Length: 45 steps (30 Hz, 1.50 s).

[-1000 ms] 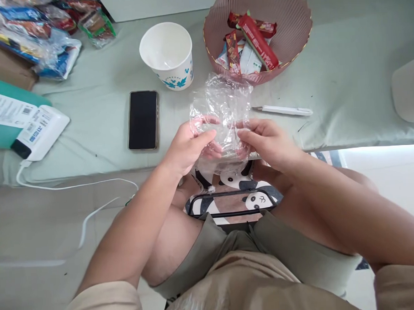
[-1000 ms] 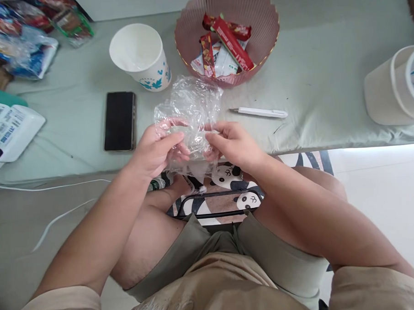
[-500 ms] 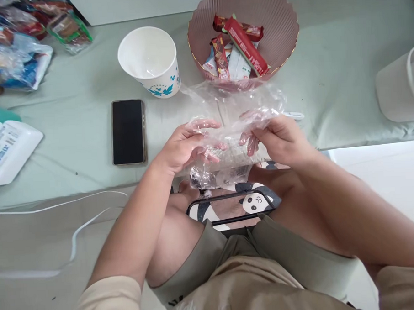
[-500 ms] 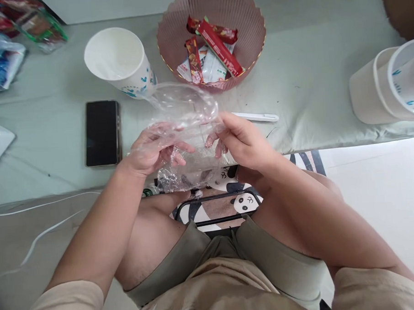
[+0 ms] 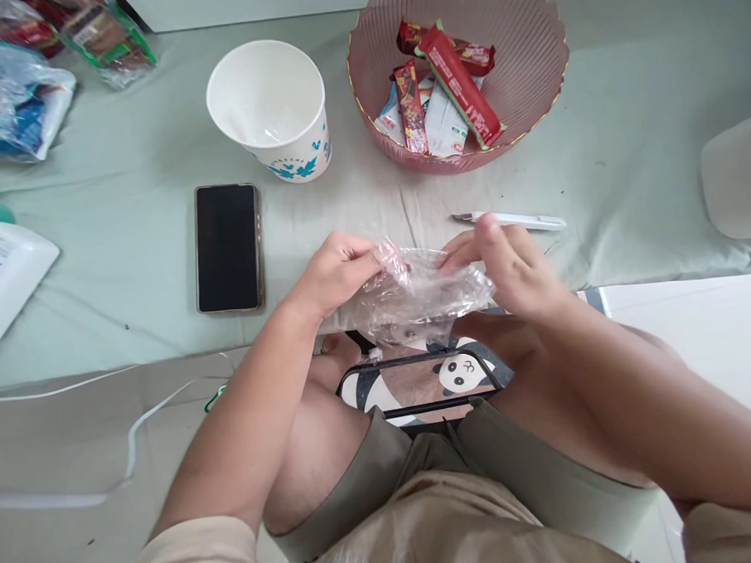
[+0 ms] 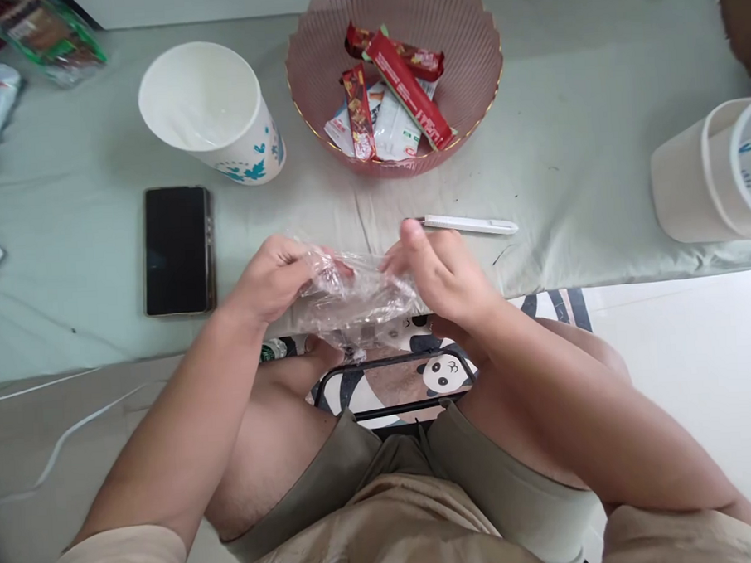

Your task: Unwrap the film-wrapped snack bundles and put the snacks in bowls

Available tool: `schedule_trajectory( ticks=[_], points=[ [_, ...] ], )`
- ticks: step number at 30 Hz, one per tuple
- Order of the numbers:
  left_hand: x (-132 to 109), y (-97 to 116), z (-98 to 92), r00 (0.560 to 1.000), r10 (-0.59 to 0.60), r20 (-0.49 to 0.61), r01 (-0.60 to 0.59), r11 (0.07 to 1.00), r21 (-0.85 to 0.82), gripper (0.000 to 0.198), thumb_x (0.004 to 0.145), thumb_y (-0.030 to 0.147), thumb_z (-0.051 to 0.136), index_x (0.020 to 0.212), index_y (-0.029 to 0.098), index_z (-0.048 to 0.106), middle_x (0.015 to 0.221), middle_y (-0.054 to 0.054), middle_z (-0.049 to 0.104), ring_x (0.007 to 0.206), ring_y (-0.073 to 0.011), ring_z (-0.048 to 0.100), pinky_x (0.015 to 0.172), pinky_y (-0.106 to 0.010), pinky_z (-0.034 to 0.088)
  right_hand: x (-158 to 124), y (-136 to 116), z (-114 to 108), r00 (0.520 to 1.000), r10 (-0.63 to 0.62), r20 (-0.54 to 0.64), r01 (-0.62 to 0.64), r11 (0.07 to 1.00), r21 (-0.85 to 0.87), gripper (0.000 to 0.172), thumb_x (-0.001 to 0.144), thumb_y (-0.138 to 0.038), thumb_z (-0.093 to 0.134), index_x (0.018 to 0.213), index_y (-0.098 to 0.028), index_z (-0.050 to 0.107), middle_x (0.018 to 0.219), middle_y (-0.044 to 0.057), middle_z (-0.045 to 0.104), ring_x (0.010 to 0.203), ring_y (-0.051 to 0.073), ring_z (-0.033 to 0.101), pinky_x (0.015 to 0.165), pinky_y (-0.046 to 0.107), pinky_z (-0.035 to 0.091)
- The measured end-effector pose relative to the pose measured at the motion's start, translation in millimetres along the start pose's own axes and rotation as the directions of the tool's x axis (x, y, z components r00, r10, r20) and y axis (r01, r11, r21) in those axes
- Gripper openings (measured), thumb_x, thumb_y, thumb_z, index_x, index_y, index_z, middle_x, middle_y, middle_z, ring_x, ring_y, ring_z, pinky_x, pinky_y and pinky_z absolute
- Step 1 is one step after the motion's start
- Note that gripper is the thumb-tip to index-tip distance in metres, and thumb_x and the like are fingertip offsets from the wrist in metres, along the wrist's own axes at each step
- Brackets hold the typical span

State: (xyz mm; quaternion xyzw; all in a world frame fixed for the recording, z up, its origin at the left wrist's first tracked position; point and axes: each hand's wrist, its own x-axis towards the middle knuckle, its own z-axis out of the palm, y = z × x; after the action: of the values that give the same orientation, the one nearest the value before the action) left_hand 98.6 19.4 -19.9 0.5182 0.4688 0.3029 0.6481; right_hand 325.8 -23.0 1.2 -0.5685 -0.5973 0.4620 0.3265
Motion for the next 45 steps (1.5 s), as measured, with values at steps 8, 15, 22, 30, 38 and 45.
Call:
schedule_trajectory(
  ticks=[8,15,22,30,38,45],
  points=[
    [1.6,-7.8,-4.8,0.988,0.127,0.091,-0.129,0.992,0.008,0.039,0.067,0.016,0.082,0.105,0.020,0.076,0.102,-0.004,0.080,0.077,-0.0146,0.075,0.066,-0.023,0.059,1.9,6.9,0.1,0.999,0.047,-0.024,-0.044,0.992,0.118,0.073,0.075,-0.025,0.080,0.142,-0.027,0.052,0.104,0.004,0.071,0.080,0.016,0.067,0.069,0.032,0.056],
    [10.3,-9.4,-8.4,0.994,0.107,0.007,-0.099,0.943,-0.318,0.070,0.060,0.042,0.098,0.121,0.029,0.067,0.109,-0.005,0.079,0.080,-0.0185,0.079,0.074,-0.029,0.065,6.0,1.5,-1.4,0.996,0.084,0.001,-0.084,0.985,0.152,0.019,0.080,-0.028,0.075,0.085,-0.020,0.058,0.078,0.000,0.059,0.072,0.012,0.057,0.068,0.029,0.049],
    [5.4,-6.2,7.1,0.997,-0.057,0.044,0.067,0.962,-0.265,0.025,0.066,0.023,0.088,0.086,0.021,0.073,0.067,0.001,0.073,0.054,-0.0124,0.068,0.051,-0.021,0.056,3.6,1.4,1.3,0.984,0.078,0.161,-0.106,0.978,0.177,0.032,0.086,-0.036,0.071,0.111,-0.022,0.056,0.074,-0.002,0.062,0.067,0.014,0.060,0.061,0.029,0.052],
    [1.7,7.8,-2.5,0.997,-0.068,0.041,0.078,0.920,-0.383,0.019,0.062,0.024,0.080,0.075,0.022,0.066,0.055,0.006,0.060,0.040,-0.0128,0.057,0.038,-0.025,0.048,2.4,1.1,-1.0,0.996,0.018,0.085,-0.057,0.869,0.491,0.013,0.088,-0.035,0.068,0.096,-0.024,0.066,0.069,-0.004,0.058,0.056,0.009,0.053,0.053,0.024,0.046],
    [-0.4,8.2,-12.9,0.998,0.000,0.061,0.014,0.975,-0.222,0.014,0.067,0.024,0.080,0.074,0.018,0.069,0.067,0.001,0.062,0.057,-0.0095,0.056,0.053,-0.022,0.047,6.7,-3.9,5.4,0.997,0.067,0.026,-0.070,0.989,0.127,0.028,0.087,-0.044,0.067,0.075,-0.019,0.061,0.068,0.001,0.059,0.062,0.011,0.052,0.057,0.026,0.041],
    [-5.6,1.5,-15.5,0.988,0.084,-0.127,-0.100,0.987,-0.125,0.013,0.068,0.017,0.066,0.081,0.020,0.068,0.090,-0.002,0.063,0.072,-0.0126,0.060,0.063,-0.025,0.050,9.8,-18.6,24.4,0.966,0.153,0.206,-0.199,0.955,0.222,0.025,0.075,-0.032,0.075,0.093,-0.019,0.061,0.076,-0.001,0.062,0.065,0.012,0.057,0.060,0.026,0.045]
  ],
)
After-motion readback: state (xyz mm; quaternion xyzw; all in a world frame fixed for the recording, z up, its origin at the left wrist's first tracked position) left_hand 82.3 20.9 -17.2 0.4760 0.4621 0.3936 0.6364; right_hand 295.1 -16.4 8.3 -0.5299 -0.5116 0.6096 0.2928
